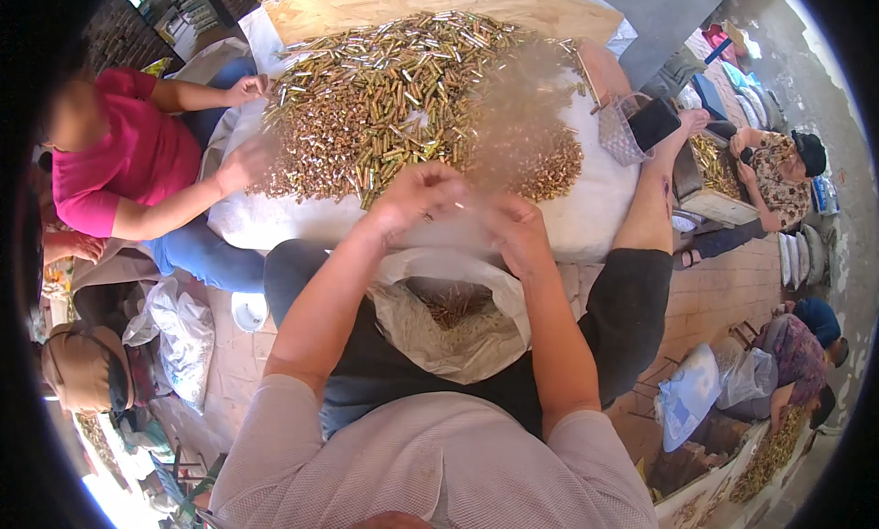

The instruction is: The person assembles metal components by picking up casings and small metal pieces from a table, inserting the pieces into the casings by hand, and dropping them into a sack.

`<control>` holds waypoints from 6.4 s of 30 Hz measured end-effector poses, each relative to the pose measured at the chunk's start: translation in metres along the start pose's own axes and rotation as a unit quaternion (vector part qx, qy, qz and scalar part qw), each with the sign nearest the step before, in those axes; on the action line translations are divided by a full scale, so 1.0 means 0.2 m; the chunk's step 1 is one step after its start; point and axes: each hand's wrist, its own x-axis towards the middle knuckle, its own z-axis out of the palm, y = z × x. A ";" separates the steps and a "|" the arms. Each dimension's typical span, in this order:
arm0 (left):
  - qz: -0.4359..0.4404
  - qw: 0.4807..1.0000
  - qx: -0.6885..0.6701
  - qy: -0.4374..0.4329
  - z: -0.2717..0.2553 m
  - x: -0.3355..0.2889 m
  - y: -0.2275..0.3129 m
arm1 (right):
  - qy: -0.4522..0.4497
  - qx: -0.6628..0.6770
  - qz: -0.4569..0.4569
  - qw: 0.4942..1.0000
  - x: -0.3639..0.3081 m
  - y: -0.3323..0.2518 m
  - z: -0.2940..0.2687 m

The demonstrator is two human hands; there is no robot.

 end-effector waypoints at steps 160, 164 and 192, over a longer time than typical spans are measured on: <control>0.018 0.997 -0.025 -0.065 0.06 -0.04 -0.10 | -0.016 0.102 0.025 0.994 0.04 0.07 -0.04; 0.050 0.998 0.022 -0.020 0.12 -0.05 -0.10 | -0.017 0.102 0.014 0.995 0.05 0.10 -0.07; 0.136 0.917 0.368 0.072 -0.18 -0.02 -0.01 | -0.148 -0.183 0.045 0.971 0.00 0.02 -0.02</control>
